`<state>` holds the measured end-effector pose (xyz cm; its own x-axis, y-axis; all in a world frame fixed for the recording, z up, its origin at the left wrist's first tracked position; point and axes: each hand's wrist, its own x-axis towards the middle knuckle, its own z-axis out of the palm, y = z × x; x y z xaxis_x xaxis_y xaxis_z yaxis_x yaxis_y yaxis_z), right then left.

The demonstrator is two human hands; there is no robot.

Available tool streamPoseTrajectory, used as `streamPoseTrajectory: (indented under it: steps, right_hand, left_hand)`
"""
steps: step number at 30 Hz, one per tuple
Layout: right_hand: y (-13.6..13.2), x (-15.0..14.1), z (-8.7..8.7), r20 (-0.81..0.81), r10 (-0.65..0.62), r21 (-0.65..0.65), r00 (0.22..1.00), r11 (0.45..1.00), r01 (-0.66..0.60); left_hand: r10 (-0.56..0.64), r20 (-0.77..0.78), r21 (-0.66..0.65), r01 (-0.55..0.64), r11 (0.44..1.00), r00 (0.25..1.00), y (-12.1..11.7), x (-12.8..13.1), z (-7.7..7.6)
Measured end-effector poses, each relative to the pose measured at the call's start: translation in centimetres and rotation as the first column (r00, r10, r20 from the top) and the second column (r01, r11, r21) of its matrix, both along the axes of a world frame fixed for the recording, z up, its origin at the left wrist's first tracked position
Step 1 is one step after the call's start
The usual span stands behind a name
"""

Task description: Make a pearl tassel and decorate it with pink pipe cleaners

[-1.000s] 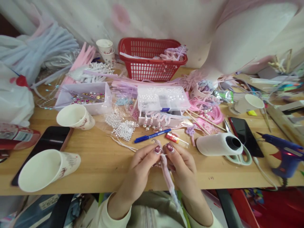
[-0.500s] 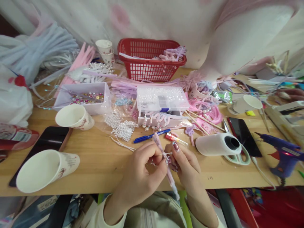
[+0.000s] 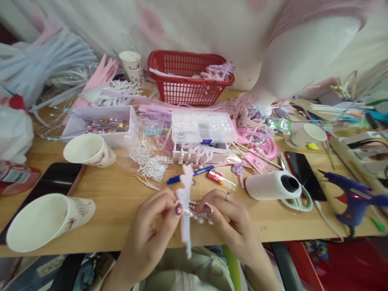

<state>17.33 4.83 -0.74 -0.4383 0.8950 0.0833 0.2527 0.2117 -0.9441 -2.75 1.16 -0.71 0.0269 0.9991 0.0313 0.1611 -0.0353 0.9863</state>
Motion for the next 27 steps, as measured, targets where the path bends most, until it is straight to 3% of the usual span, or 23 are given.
streamPoseTrajectory:
  steps: [5,7,10,12,13,14,16,17,18,19,22,24,27]
  right_hand:
    - [0.5,0.4,-0.6,-0.010,-0.129,0.173,0.992,0.977,0.128]
    - [0.5,1.0,-0.4,-0.003,-0.162,0.248,0.987,0.956,0.157]
    - [-0.2,2.9,0.4,0.059,-0.132,0.348,0.989,0.932,0.104]
    - [-1.0,4.6,0.8,0.039,-0.220,0.466,0.975,0.867,0.177]
    - [-1.3,5.7,1.0,-0.034,-0.356,0.533,0.934,0.784,0.319]
    - [-1.5,6.8,1.1,-0.154,-0.551,0.577,0.820,0.623,0.527]
    - [-1.4,9.2,1.0,-0.305,-0.845,0.538,0.440,0.229,0.811]
    - [-1.2,10.5,0.8,-0.234,-0.931,0.507,0.281,0.130,0.852]
    - [-0.9,11.8,0.6,-0.054,-0.974,0.496,0.218,0.164,0.853]
    - [-0.5,12.9,0.2,0.146,-0.971,0.506,0.188,0.236,0.830]
    - [0.5,15.3,-1.3,0.488,-0.847,0.497,0.211,0.469,0.730]
    - [1.1,15.9,-2.1,0.555,-0.806,0.528,0.206,0.533,0.661]
    - [2.4,15.7,-2.1,0.639,-0.749,0.520,0.175,0.588,0.620]
  left_hand:
    - [0.273,-0.033,0.075,-0.270,0.960,0.961,-1.4,-1.8,-0.2]
    - [0.302,-0.020,0.098,-0.299,0.949,0.953,-1.2,-2.0,-0.5]
    - [0.306,0.014,0.144,-0.304,0.942,0.952,-0.8,-1.7,-1.1]
    - [0.302,0.000,0.161,-0.298,0.941,0.953,-0.7,-1.3,-1.1]
    - [0.305,-0.011,0.166,-0.299,0.940,0.952,-0.7,-1.1,-1.1]
    - [0.313,-0.020,0.170,-0.305,0.937,0.950,-0.7,-1.0,-1.1]
    - [0.334,-0.034,0.187,-0.323,0.928,0.942,-0.6,-0.8,-1.0]
    - [0.336,-0.044,0.196,-0.322,0.926,0.941,-0.5,-0.7,-1.0]
    - [0.327,-0.061,0.200,-0.309,0.930,0.943,-0.3,-0.7,-1.1]
    - [0.305,-0.078,0.194,-0.285,0.939,0.949,0.0,-0.6,-1.2]
    - [0.156,-0.121,0.124,-0.141,0.982,0.980,0.9,-0.4,-1.4]
    - [0.051,-0.179,0.072,-0.039,0.997,0.983,1.3,-0.1,-1.5]
    - [-0.034,-0.346,0.045,0.053,0.998,0.938,1.3,0.0,-1.5]
